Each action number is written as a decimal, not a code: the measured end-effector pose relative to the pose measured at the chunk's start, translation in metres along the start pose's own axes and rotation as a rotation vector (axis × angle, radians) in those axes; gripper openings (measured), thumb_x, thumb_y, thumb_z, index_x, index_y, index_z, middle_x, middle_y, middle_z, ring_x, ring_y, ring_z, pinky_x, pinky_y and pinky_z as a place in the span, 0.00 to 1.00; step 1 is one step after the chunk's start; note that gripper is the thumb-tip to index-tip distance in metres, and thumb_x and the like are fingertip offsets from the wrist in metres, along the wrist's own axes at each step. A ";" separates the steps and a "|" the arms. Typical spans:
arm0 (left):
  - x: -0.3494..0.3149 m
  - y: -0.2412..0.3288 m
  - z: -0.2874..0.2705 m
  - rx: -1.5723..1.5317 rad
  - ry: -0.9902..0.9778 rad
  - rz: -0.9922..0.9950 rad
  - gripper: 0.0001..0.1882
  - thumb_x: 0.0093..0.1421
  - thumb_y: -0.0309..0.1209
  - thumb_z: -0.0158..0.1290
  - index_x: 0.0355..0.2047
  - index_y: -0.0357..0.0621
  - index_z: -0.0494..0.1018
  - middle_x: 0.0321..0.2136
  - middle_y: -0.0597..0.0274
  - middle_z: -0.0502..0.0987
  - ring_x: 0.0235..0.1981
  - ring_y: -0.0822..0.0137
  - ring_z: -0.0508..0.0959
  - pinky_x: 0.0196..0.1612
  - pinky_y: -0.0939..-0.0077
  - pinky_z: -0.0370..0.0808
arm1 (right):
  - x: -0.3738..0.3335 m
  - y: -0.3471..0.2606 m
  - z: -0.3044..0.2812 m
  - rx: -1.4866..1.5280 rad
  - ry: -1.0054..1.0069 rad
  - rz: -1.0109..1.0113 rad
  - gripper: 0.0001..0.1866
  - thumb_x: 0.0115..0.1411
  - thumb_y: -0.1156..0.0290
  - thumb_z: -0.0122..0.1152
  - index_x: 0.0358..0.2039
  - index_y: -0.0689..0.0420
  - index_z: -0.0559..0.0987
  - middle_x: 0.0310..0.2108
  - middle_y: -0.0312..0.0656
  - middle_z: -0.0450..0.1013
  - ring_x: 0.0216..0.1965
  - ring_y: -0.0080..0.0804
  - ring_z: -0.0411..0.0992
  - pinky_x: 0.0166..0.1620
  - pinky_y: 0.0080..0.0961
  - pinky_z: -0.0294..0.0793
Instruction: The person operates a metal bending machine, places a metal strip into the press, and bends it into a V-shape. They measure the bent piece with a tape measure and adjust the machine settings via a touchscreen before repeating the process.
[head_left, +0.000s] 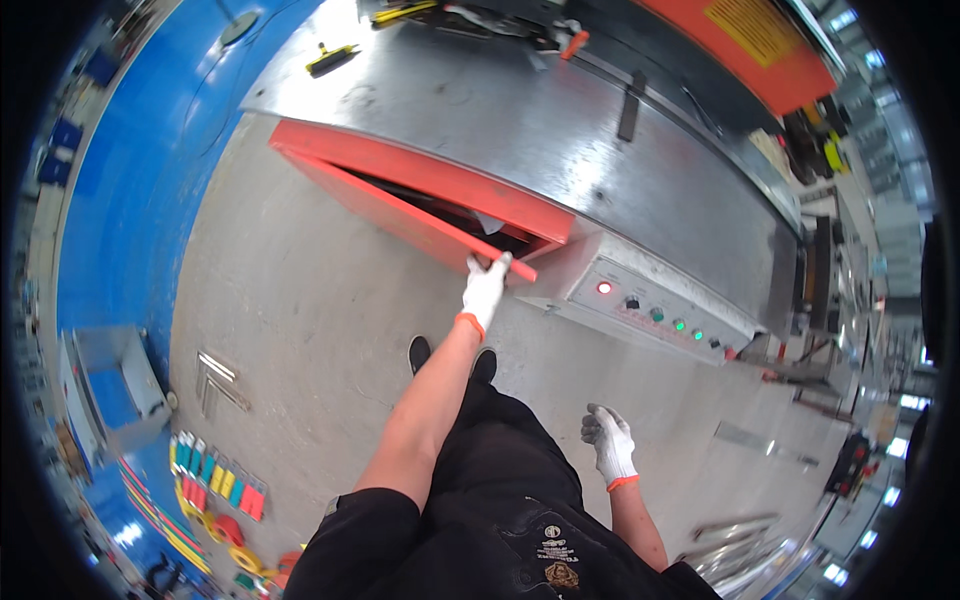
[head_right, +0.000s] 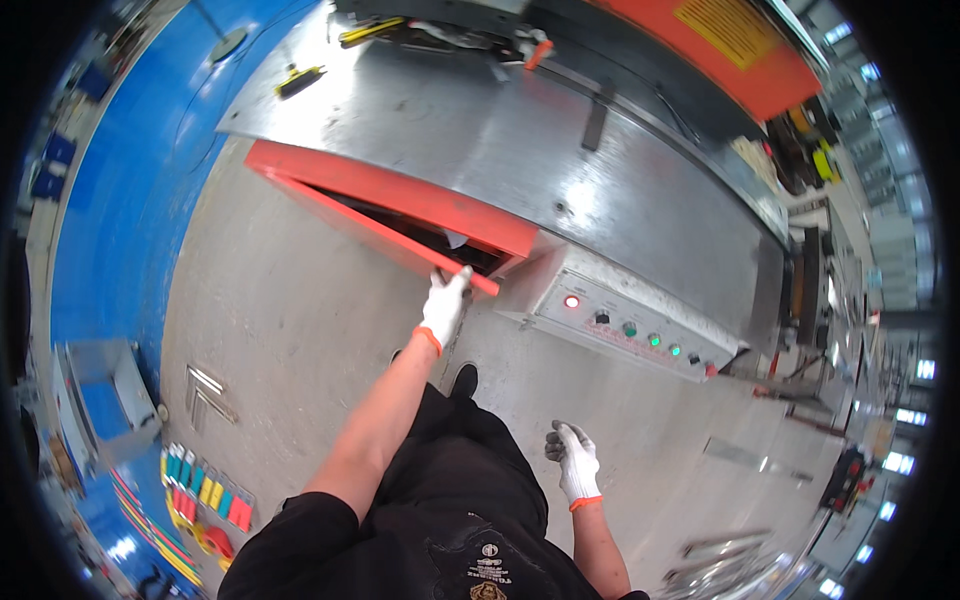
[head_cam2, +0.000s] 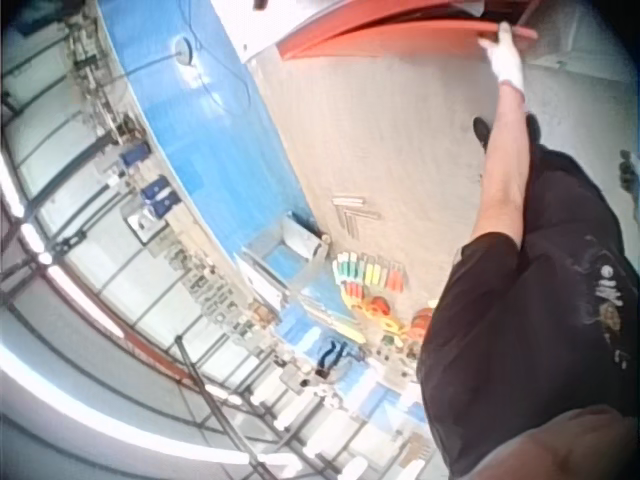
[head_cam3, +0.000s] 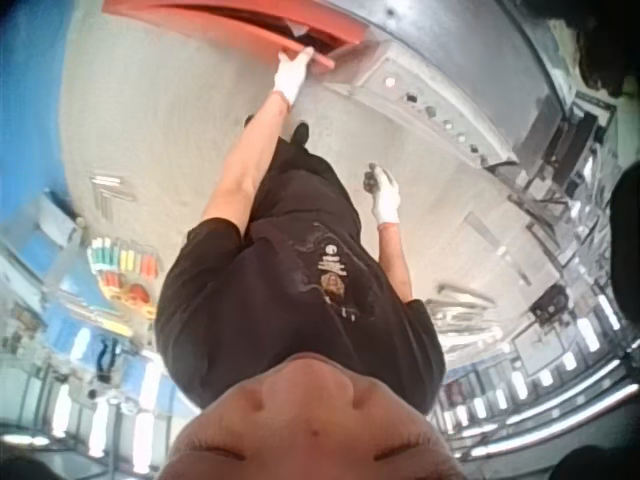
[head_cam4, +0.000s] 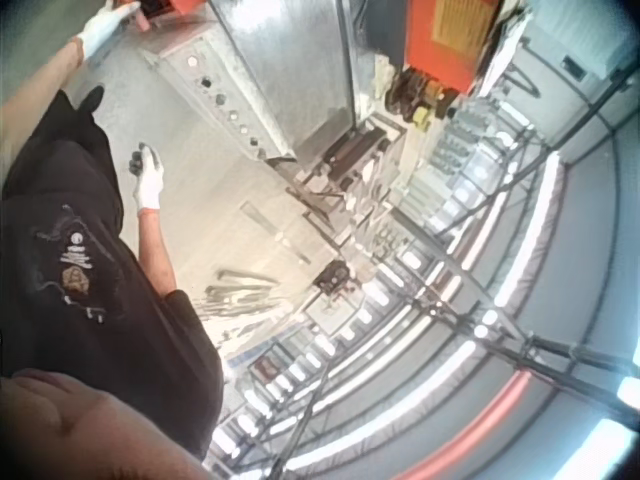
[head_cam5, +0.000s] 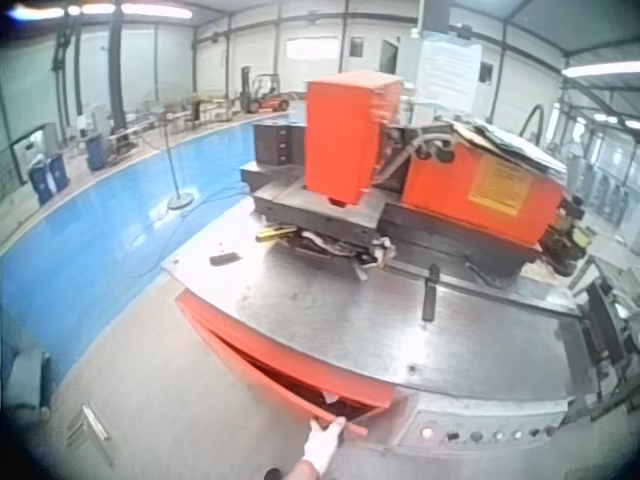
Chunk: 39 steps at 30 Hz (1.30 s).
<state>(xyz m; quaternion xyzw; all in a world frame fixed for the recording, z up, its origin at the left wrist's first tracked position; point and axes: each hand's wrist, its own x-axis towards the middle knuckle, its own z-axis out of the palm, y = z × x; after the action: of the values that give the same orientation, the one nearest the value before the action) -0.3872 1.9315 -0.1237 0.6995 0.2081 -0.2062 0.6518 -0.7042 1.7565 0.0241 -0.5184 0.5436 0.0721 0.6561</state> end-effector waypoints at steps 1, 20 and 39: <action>0.017 0.003 0.007 -0.078 0.019 0.092 0.37 0.61 0.40 0.60 0.66 0.39 0.60 0.40 0.56 0.75 0.37 0.64 0.75 0.42 0.69 0.73 | -0.001 0.001 -0.004 0.025 0.042 0.006 0.19 0.68 0.61 0.62 0.49 0.64 0.80 0.31 0.42 0.78 0.27 0.28 0.75 0.33 0.27 0.77; 0.204 -0.179 0.049 1.039 -0.482 -0.034 0.37 0.65 0.61 0.50 0.65 0.50 0.72 0.66 0.53 0.72 0.70 0.52 0.67 0.70 0.57 0.65 | -0.043 0.196 0.079 0.916 0.385 0.252 0.22 0.72 0.53 0.56 0.52 0.60 0.77 0.33 0.42 0.76 0.31 0.36 0.73 0.35 0.32 0.74; 0.193 -0.014 -0.286 1.274 -0.499 -0.286 0.34 0.63 0.57 0.55 0.57 0.41 0.79 0.59 0.43 0.78 0.62 0.45 0.76 0.65 0.53 0.72 | -0.035 0.082 0.206 0.545 0.268 0.067 0.27 0.72 0.52 0.55 0.57 0.63 0.73 0.45 0.49 0.73 0.41 0.41 0.73 0.46 0.39 0.74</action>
<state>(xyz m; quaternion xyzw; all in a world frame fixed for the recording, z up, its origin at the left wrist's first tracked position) -0.2307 2.2218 -0.2246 0.8429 -0.0194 -0.5264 0.1098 -0.6411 1.9664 -0.0241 -0.3100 0.6415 -0.1240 0.6907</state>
